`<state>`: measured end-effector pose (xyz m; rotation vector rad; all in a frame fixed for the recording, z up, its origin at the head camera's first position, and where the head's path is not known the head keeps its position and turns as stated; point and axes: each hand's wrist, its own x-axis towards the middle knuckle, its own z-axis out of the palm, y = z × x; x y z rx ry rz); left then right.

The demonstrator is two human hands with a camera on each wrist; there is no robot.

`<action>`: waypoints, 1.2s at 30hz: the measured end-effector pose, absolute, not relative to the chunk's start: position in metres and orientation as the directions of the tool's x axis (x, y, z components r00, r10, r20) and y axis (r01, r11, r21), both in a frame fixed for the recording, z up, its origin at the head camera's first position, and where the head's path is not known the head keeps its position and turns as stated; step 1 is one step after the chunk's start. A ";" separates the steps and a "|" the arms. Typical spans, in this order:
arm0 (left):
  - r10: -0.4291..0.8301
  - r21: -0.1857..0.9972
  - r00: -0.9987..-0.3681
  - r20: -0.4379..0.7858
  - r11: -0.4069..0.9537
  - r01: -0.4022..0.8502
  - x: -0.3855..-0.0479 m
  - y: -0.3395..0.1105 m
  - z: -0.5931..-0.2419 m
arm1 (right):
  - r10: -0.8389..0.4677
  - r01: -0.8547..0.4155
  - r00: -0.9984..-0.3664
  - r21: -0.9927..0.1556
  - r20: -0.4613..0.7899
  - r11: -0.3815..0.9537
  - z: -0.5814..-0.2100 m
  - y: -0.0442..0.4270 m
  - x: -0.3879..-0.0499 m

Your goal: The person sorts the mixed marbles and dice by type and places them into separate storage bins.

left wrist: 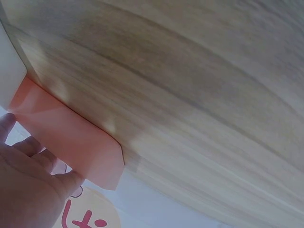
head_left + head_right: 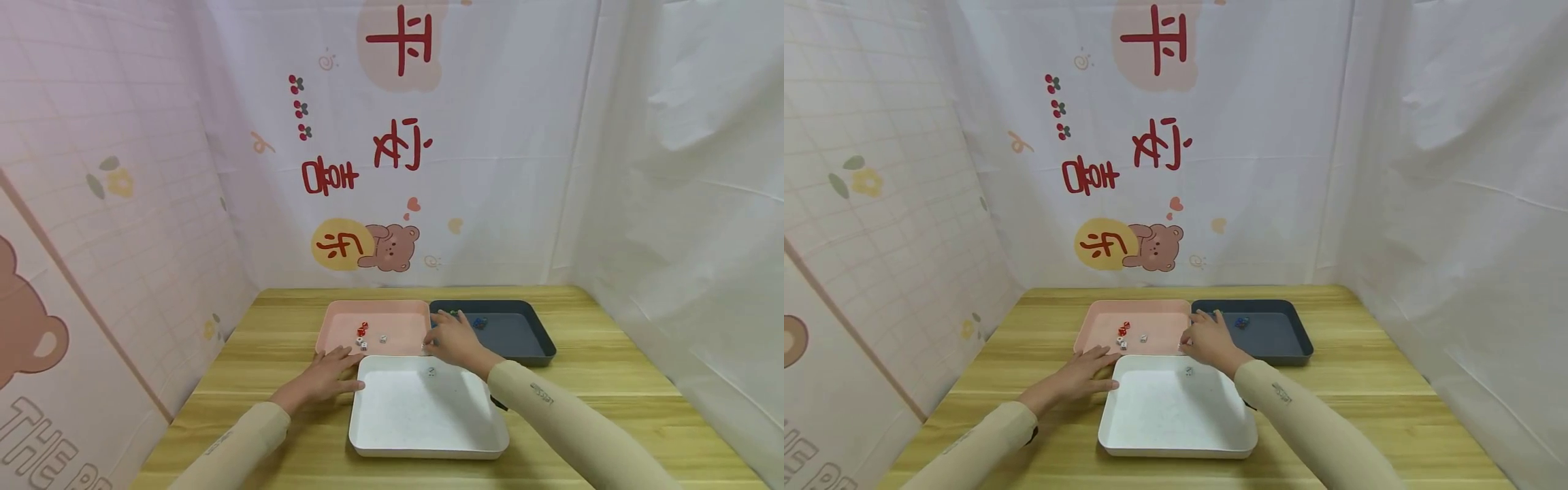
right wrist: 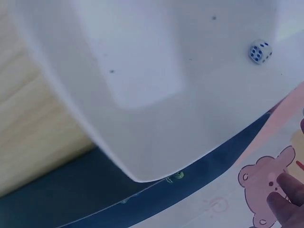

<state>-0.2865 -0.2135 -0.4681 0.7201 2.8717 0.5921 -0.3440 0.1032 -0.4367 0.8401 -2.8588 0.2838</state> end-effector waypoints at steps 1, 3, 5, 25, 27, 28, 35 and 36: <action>0.476 0.400 -0.879 -0.022 0.810 0.429 -0.287 -0.214 -0.468 | -0.510 -0.537 -0.840 -0.143 0.188 0.831 -0.436 0.101 -0.347; 0.477 0.398 -0.879 -0.022 0.810 0.430 -0.287 -0.213 -0.468 | -0.487 -0.511 -0.856 -0.147 0.173 0.847 -0.435 0.097 -0.352; 0.479 0.394 -0.877 -0.022 0.811 0.433 -0.288 -0.214 -0.468 | -0.466 -0.489 -0.870 -0.159 0.161 0.858 -0.434 0.093 -0.359; 0.480 0.404 -0.877 -0.011 0.805 0.435 -0.288 -0.217 -0.469 | -0.436 -0.450 -0.893 -0.186 0.110 0.874 -0.451 0.058 -0.391; 0.482 0.404 -0.876 -0.009 0.803 0.438 -0.289 -0.216 -0.468 | -0.433 -0.445 -0.896 -0.189 0.104 0.875 -0.453 0.054 -0.390; 0.484 0.405 -0.875 -0.007 0.802 0.440 -0.289 -0.216 -0.468 | -0.429 -0.441 -0.898 -0.185 0.101 0.878 -0.453 0.052 -0.390; 0.491 0.405 -0.871 0.001 0.796 0.449 -0.289 -0.215 -0.469 | -0.414 -0.425 -0.905 -0.169 0.097 0.889 -0.456 0.044 -0.393; 0.491 0.405 -0.871 0.000 0.797 0.449 -0.290 -0.215 -0.470 | -0.413 -0.424 -0.905 -0.165 0.100 0.890 -0.456 0.043 -0.394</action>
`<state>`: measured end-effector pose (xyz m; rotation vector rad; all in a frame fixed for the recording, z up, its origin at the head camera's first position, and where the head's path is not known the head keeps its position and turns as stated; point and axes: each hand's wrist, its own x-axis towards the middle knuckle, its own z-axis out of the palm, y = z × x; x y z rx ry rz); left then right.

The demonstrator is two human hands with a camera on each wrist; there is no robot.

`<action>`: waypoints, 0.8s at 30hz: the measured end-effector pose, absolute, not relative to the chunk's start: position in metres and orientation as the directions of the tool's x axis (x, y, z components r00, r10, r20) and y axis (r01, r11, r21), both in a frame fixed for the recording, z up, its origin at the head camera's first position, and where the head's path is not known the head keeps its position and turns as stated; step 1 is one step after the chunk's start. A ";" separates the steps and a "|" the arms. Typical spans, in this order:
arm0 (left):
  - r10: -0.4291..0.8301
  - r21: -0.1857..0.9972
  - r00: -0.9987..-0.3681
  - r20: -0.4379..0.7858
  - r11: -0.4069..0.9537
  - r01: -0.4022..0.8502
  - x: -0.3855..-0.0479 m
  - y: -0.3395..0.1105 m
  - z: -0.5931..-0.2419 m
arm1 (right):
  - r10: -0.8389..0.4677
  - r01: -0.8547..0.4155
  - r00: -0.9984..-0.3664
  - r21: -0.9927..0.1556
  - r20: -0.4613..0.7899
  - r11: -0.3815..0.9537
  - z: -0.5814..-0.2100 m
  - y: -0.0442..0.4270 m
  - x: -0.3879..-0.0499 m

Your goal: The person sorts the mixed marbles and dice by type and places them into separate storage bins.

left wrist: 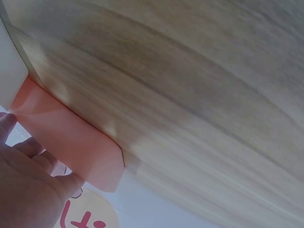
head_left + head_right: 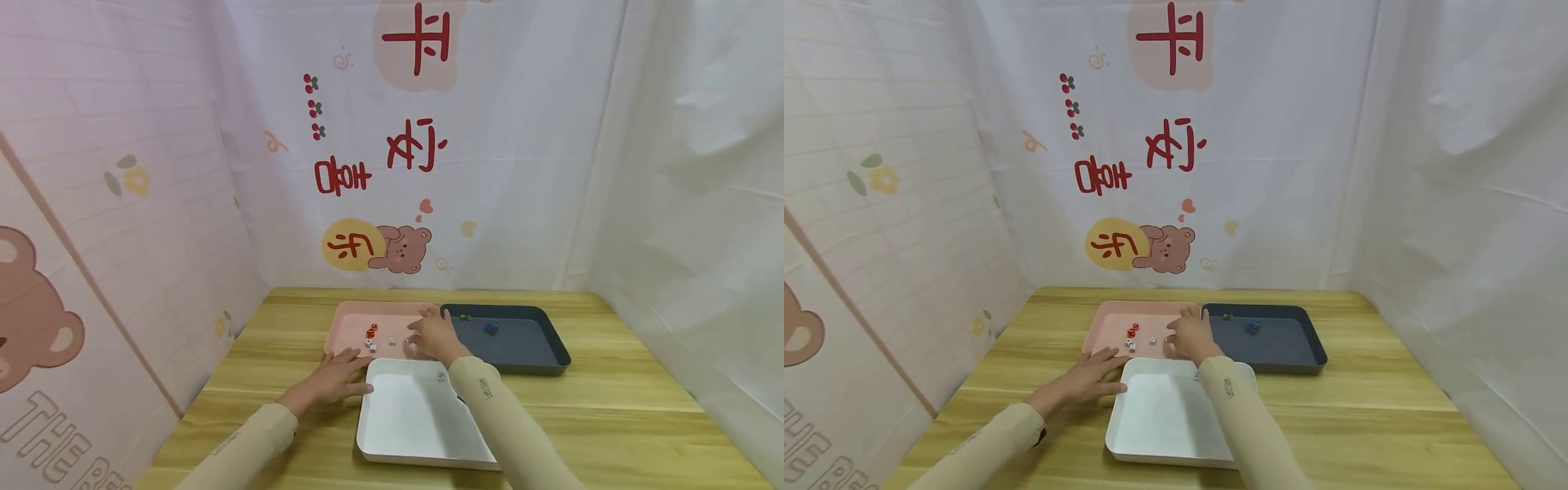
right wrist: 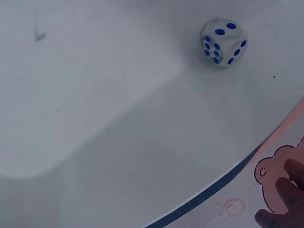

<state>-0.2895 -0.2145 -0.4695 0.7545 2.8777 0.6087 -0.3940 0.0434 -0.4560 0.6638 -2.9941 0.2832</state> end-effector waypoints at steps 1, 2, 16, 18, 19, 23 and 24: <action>0.490 0.401 -0.871 -0.002 0.799 0.449 -0.290 -0.214 -0.470 | -0.412 -0.424 -0.905 -0.160 0.104 0.891 -0.456 0.044 -0.394; 0.489 0.396 -0.872 -0.003 0.801 0.448 -0.290 -0.214 -0.470 | -0.408 -0.420 -0.907 -0.154 0.105 0.894 -0.455 0.046 -0.394; 0.470 0.384 -0.882 -0.027 0.819 0.425 -0.290 -0.212 -0.471 | -0.408 -0.416 -0.909 -0.165 0.080 0.894 -0.442 0.077 -0.390; 0.467 0.384 -0.884 -0.027 0.821 0.422 -0.290 -0.211 -0.470 | -0.425 -0.433 -0.901 -0.186 0.084 0.882 -0.442 0.081 -0.389; 0.466 0.387 -0.884 -0.026 0.820 0.421 -0.290 -0.211 -0.470 | -0.433 -0.443 -0.897 -0.193 0.092 0.875 -0.442 0.083 -0.388; 0.465 0.383 -0.885 -0.022 0.822 0.422 -0.291 -0.212 -0.470 | -0.469 -0.484 -0.875 -0.219 0.120 0.847 -0.443 0.092 -0.383; 0.465 0.384 -0.885 -0.023 0.821 0.422 -0.291 -0.212 -0.470 | -0.475 -0.490 -0.871 -0.219 0.122 0.843 -0.442 0.094 -0.381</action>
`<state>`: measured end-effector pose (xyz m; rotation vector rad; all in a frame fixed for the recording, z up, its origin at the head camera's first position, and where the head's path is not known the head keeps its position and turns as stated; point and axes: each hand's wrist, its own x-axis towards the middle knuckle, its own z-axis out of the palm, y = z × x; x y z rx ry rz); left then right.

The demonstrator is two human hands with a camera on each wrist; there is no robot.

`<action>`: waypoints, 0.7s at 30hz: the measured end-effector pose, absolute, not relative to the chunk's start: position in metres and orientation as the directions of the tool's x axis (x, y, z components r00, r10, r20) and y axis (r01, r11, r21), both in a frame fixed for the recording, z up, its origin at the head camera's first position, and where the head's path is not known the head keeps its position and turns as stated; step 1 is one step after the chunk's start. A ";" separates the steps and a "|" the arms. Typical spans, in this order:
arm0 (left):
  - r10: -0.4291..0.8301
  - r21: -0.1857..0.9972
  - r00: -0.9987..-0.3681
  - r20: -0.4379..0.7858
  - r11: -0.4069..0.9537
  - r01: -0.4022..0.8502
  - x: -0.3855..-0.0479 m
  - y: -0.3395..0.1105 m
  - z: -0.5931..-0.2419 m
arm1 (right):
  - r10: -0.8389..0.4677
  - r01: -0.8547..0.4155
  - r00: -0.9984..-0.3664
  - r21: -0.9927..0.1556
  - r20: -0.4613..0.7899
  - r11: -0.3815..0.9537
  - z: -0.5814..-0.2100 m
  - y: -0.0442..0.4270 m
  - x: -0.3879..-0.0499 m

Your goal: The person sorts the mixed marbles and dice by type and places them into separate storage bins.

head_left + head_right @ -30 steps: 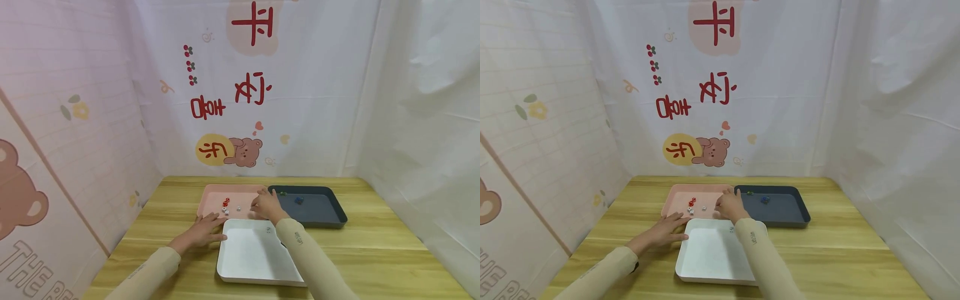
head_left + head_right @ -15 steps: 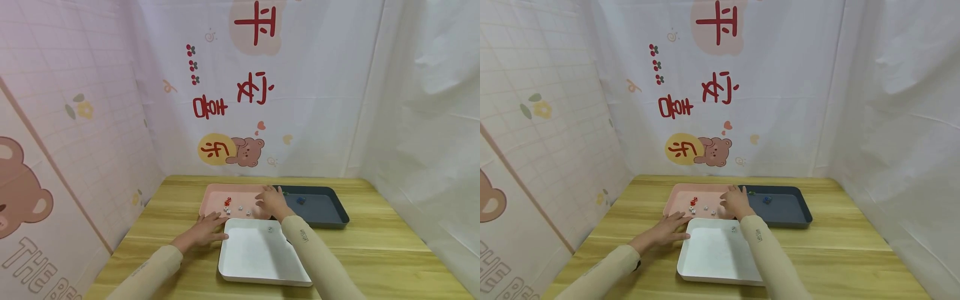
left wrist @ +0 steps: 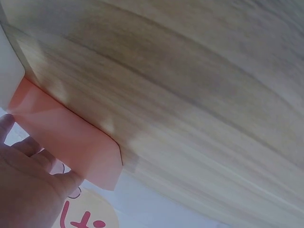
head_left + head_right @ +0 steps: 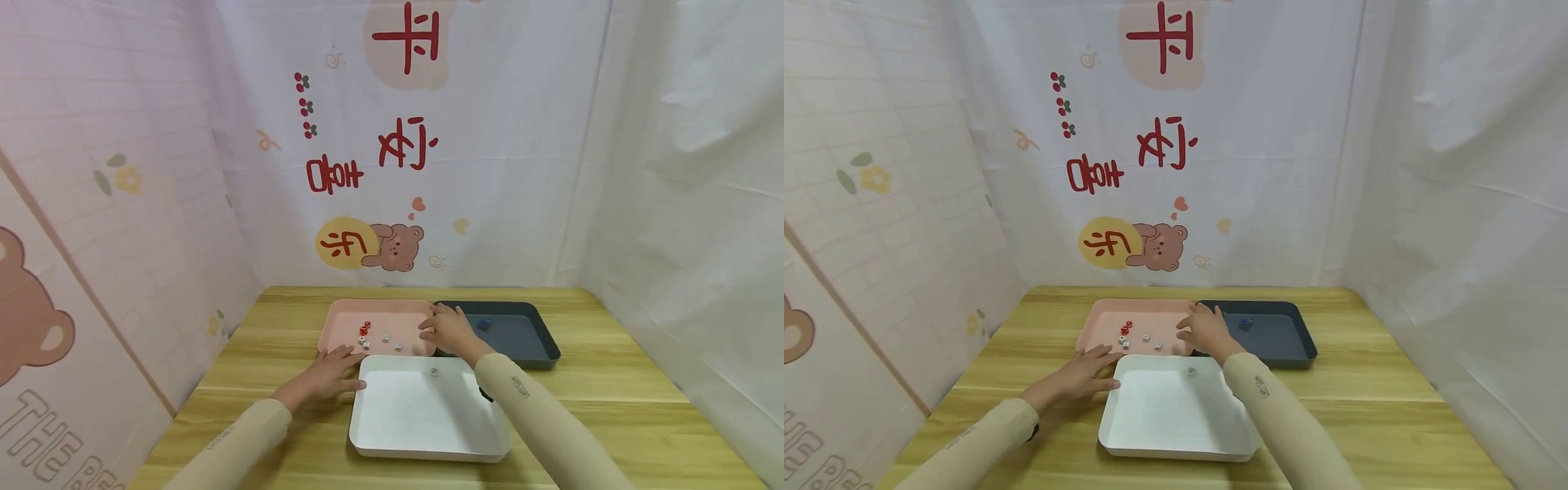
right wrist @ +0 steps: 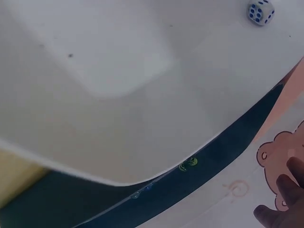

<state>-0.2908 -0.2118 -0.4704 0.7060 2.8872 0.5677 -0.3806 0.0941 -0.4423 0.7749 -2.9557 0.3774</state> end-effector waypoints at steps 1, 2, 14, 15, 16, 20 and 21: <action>0.466 0.382 -0.884 -0.022 0.822 0.423 -0.291 -0.212 -0.470 | -0.481 -0.498 -0.867 -0.218 0.126 0.840 -0.442 0.096 -0.378; 0.466 0.379 -0.885 -0.023 0.823 0.423 -0.291 -0.213 -0.470 | -0.488 -0.506 -0.863 -0.220 0.133 0.834 -0.441 0.098 -0.375; 0.465 0.385 -0.885 -0.026 0.821 0.421 -0.292 -0.213 -0.468 | -0.558 -0.583 -0.813 -0.224 0.168 0.781 -0.450 0.124 -0.339; 0.466 0.384 -0.884 -0.026 0.822 0.422 -0.292 -0.213 -0.468 | -0.557 -0.581 -0.814 -0.222 0.164 0.783 -0.452 0.126 -0.338; 0.467 0.381 -0.884 -0.028 0.822 0.422 -0.292 -0.212 -0.468 | -0.555 -0.577 -0.817 -0.223 0.158 0.786 -0.455 0.128 -0.337; 0.470 0.381 -0.882 -0.033 0.822 0.423 -0.291 -0.212 -0.470 | -0.540 -0.556 -0.832 -0.200 0.130 0.807 -0.464 0.132 -0.335; 0.471 0.379 -0.882 -0.034 0.822 0.424 -0.291 -0.211 -0.470 | -0.537 -0.550 -0.835 -0.193 0.122 0.812 -0.465 0.133 -0.335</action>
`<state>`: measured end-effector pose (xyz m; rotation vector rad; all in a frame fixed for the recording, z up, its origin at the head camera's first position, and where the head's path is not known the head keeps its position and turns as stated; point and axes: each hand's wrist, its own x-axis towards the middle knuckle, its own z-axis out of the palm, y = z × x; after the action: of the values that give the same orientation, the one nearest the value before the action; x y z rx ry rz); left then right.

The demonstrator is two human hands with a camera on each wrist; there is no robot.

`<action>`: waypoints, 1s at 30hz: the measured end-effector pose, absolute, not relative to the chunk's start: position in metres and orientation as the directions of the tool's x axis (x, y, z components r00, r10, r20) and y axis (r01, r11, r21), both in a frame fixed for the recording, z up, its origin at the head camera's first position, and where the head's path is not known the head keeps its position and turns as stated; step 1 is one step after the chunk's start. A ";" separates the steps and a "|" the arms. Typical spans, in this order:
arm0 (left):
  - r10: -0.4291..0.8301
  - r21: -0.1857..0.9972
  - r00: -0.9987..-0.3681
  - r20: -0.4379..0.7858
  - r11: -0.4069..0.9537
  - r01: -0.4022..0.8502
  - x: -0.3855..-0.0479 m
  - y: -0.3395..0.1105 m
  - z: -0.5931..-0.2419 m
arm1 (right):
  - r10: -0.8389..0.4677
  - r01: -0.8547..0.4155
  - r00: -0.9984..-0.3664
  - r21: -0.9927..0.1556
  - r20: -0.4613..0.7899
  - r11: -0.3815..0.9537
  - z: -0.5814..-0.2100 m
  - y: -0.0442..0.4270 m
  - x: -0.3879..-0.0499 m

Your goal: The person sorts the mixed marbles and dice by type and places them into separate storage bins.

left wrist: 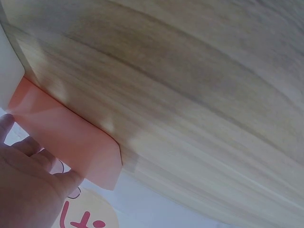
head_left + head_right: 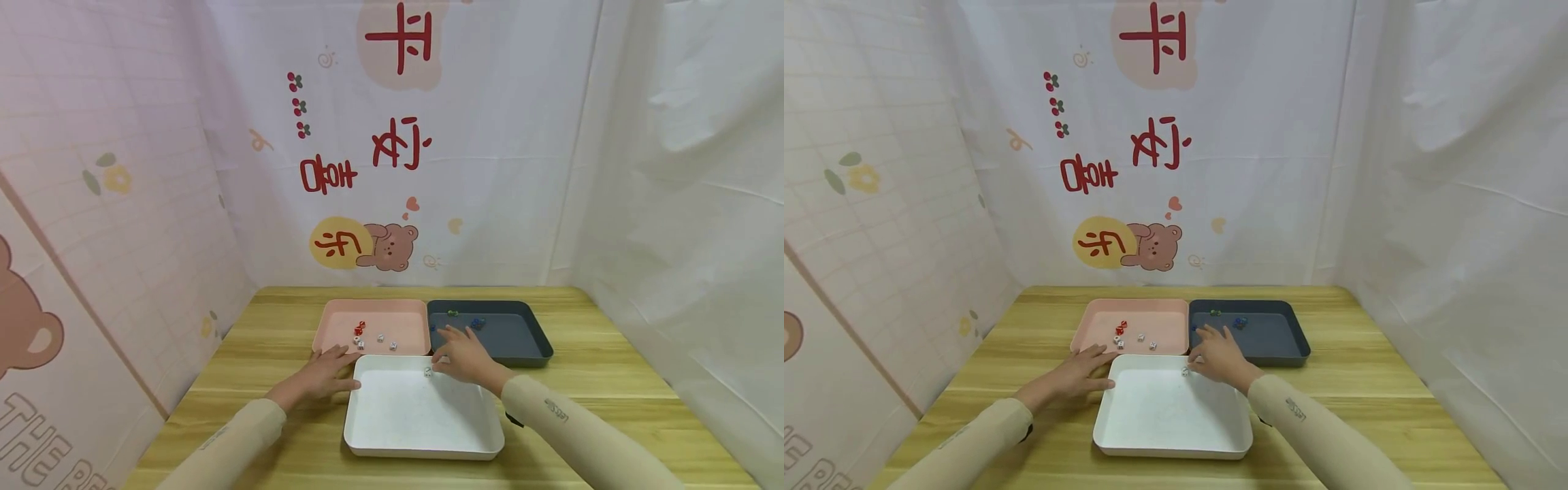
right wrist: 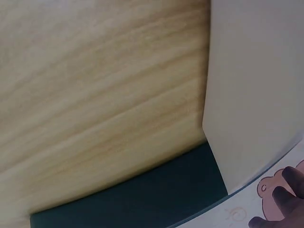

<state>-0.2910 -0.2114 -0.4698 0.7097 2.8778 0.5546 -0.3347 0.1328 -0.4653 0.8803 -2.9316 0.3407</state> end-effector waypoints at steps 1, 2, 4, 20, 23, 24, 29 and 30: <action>0.470 0.381 -0.882 -0.033 0.822 0.424 -0.291 -0.212 -0.470 | -0.538 -0.550 -0.835 -0.189 0.116 0.813 -0.467 0.132 -0.334; 0.471 0.383 -0.882 -0.033 0.821 0.424 -0.291 -0.212 -0.470 | -0.539 -0.550 -0.835 -0.186 0.110 0.814 -0.468 0.132 -0.334; 0.472 0.389 -0.881 -0.034 0.818 0.423 -0.291 -0.212 -0.470 | -0.543 -0.549 -0.835 -0.182 0.090 0.815 -0.470 0.130 -0.333; 0.469 0.401 -0.883 -0.023 0.814 0.421 -0.289 -0.212 -0.470 | -0.545 -0.552 -0.834 -0.134 0.082 0.823 -0.473 0.118 -0.327; 0.469 0.401 -0.883 -0.020 0.813 0.422 -0.289 -0.211 -0.470 | -0.534 -0.538 -0.843 -0.116 0.066 0.835 -0.474 0.117 -0.327; 0.469 0.401 -0.883 -0.021 0.813 0.422 -0.289 -0.211 -0.469 | -0.534 -0.538 -0.843 -0.113 0.064 0.836 -0.475 0.117 -0.326; 0.472 0.402 -0.882 -0.021 0.811 0.425 -0.289 -0.211 -0.469 | -0.538 -0.542 -0.841 -0.111 0.064 0.833 -0.474 0.116 -0.325; 0.472 0.401 -0.882 -0.021 0.812 0.425 -0.289 -0.211 -0.469 | -0.536 -0.540 -0.841 -0.115 0.067 0.834 -0.474 0.116 -0.325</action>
<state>-0.2890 -0.2109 -0.4687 0.7141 2.8754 0.5940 -0.3255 0.1161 -0.4735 0.8743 -2.9778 0.2009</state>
